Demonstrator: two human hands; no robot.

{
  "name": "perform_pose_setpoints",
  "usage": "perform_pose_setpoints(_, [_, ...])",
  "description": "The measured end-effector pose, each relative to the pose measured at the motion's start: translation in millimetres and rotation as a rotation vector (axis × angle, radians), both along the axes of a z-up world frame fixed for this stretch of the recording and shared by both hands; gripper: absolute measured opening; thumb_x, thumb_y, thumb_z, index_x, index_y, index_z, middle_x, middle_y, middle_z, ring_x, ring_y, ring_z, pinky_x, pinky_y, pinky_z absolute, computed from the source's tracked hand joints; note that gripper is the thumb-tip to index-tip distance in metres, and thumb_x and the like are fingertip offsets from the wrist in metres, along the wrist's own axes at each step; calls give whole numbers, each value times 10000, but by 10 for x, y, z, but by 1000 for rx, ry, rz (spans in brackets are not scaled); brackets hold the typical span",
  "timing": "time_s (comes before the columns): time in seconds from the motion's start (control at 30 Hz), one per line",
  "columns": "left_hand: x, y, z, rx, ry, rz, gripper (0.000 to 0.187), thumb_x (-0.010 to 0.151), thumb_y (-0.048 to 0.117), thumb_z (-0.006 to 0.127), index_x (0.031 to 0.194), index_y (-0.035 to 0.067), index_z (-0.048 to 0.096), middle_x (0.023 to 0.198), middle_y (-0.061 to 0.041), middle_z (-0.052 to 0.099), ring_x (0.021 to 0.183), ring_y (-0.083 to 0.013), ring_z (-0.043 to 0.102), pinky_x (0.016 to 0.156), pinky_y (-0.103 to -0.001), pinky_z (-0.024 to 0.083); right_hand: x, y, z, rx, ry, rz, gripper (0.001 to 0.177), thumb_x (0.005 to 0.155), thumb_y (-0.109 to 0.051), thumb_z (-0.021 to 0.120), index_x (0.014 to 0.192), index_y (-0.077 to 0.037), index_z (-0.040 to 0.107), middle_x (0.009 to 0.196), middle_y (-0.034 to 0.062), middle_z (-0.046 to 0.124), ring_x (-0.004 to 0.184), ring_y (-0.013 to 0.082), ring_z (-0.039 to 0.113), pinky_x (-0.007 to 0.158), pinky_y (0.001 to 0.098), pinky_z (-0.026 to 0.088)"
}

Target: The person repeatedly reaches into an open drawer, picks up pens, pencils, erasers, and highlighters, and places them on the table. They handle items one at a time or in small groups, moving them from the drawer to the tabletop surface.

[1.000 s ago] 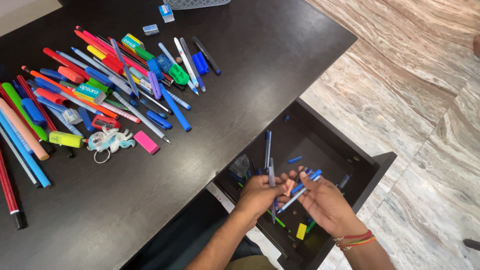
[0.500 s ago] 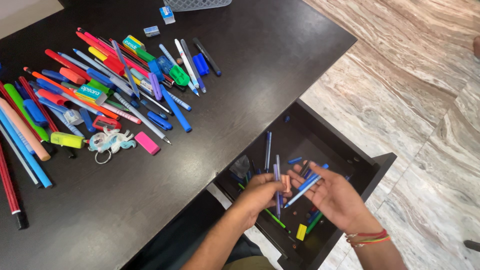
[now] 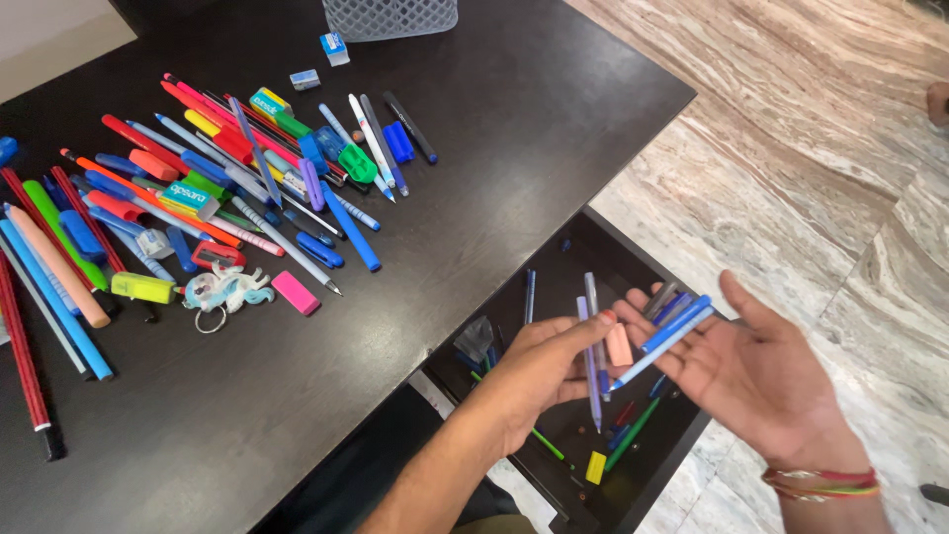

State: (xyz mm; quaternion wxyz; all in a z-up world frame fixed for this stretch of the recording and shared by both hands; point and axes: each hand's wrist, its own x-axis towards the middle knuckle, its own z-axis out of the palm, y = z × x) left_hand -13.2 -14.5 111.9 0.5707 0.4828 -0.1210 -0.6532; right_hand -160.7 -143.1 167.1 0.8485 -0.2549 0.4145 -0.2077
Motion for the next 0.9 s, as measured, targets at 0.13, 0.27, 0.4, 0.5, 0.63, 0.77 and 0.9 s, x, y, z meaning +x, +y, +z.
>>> perform_pose_setpoints(0.13, [20, 23, 266, -35, 53, -28, 397, 984, 404, 601, 1192, 76, 681, 1058, -48, 711, 986, -119, 696, 947, -303, 571, -90, -16, 127, 12, -262, 103, 722, 1089, -429, 361, 1404, 220, 326, 1467, 373, 471, 1406, 420, 482, 1127, 481, 344])
perform_pose_setpoints(0.27, [106, 79, 491, -153, 101, -20, 406, 992, 381, 609, 1204, 38, 664, 1072, -64, 715, 995, -143, 703, 954, -325, 571, -150, -65, 196, 68, -659, 294, 725, 1166, -394, 356, 1436, 262, 207, 1519, 426, 354, 1466, 459, 381, 1186, 499, 281])
perform_pose_setpoints(0.4, [257, 128, 685, -176, 61, -12, 411, 999, 375, 603, 1191, 18, 669, 1071, -81, 727, 988, -156, 716, 948, -327, 576, -59, -63, 284, -35, -544, 265, 749, 1159, -425, 376, 1451, 249, 230, 1517, 404, 392, 1456, 438, 408, 1169, 494, 304])
perform_pose_setpoints(0.5, [390, 181, 811, -194, 10, -6, 421, 999, 382, 581, 1198, 27, 685, 1073, -78, 735, 981, -154, 719, 932, -319, 576, 115, -24, 386, -60, -540, 282, 744, 1145, -427, 380, 1467, 231, 249, 1509, 380, 414, 1446, 425, 421, 1165, 488, 309])
perform_pose_setpoints(0.63, [601, 272, 943, -211, -45, 29, 432, 991, 382, 563, 1204, 32, 699, 1069, -81, 746, 980, -159, 732, 903, -310, 586, 405, 48, 546, 14, -579, 308, 730, 1123, -433, 370, 1455, 213, 294, 1490, 363, 442, 1438, 427, 436, 1196, 493, 329])
perform_pose_setpoints(0.77, [798, 360, 1021, -198, -81, 88, 464, 992, 397, 578, 1180, -7, 708, 1070, -96, 758, 979, -172, 734, 897, -318, 600, 701, 136, 649, -109, -363, 285, 763, 1058, -473, 392, 1410, 204, 391, 1439, 319, 525, 1389, 383, 507, 1130, 470, 363])
perform_pose_setpoints(0.9, [1010, 499, 1072, -201, -101, 144, 455, 979, 380, 584, 1172, -14, 706, 1078, -107, 768, 984, -191, 741, 911, -335, 605, 952, 201, 694, -52, -376, 284, 655, 1058, -454, 444, 1324, 145, 445, 1379, 301, 554, 1347, 368, 536, 1141, 462, 385])
